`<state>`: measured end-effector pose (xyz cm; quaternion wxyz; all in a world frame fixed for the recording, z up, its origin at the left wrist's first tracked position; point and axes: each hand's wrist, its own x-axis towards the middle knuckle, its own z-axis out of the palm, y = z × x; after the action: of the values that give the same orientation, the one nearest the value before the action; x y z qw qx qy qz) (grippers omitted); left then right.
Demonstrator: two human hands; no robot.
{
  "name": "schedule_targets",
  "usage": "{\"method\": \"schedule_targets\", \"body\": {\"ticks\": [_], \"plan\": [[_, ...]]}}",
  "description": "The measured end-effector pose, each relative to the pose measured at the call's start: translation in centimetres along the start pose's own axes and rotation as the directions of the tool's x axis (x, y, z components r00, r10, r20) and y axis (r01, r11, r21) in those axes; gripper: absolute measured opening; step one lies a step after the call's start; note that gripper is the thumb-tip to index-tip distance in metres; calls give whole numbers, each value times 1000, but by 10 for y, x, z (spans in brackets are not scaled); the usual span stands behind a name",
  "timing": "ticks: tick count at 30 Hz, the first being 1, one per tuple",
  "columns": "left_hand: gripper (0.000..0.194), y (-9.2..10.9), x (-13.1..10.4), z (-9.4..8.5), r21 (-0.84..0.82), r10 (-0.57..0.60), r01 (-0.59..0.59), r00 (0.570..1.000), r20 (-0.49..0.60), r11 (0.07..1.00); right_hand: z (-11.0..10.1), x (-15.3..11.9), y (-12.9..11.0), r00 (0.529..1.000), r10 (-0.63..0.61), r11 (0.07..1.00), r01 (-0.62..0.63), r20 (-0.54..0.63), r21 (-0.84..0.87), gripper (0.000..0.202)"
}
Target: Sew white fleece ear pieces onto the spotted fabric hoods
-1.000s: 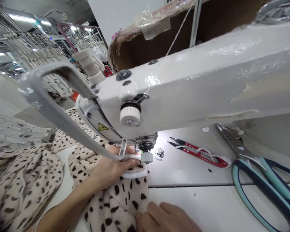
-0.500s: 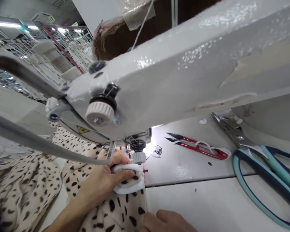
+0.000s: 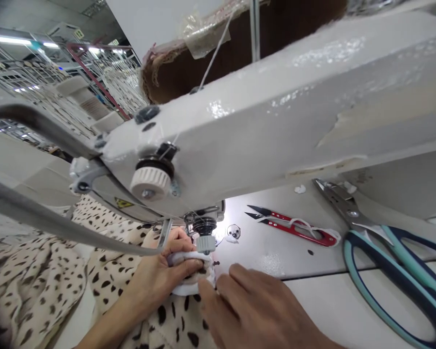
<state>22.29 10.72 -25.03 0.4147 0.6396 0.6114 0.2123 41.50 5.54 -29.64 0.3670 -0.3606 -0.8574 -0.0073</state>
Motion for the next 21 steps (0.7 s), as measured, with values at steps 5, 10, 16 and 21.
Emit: {"method": "schedule_targets", "body": {"ticks": [5, 10, 16, 21], "plan": [[11, 4, 1, -1, 22, 27, -28, 999, 41, 999, 9, -2, 5, 996, -74, 991, 79, 51, -111, 48], [21, 1, -2, 0, 98, 115, -117, 993, 19, 988, 9, -7, 4, 989, -122, 981, 133, 77, -143, 41], [22, -5, -1, 0, 52, 159, -158, 987, -12, 986, 8, -6, 5, 988, -113, 978, 129, 103, -162, 42], [23, 0, 2, -1, -15, 114, -114, 993, -15, 993, 6, -4, 5, 991, -88, 982, 102, 96, -158, 41]]}}
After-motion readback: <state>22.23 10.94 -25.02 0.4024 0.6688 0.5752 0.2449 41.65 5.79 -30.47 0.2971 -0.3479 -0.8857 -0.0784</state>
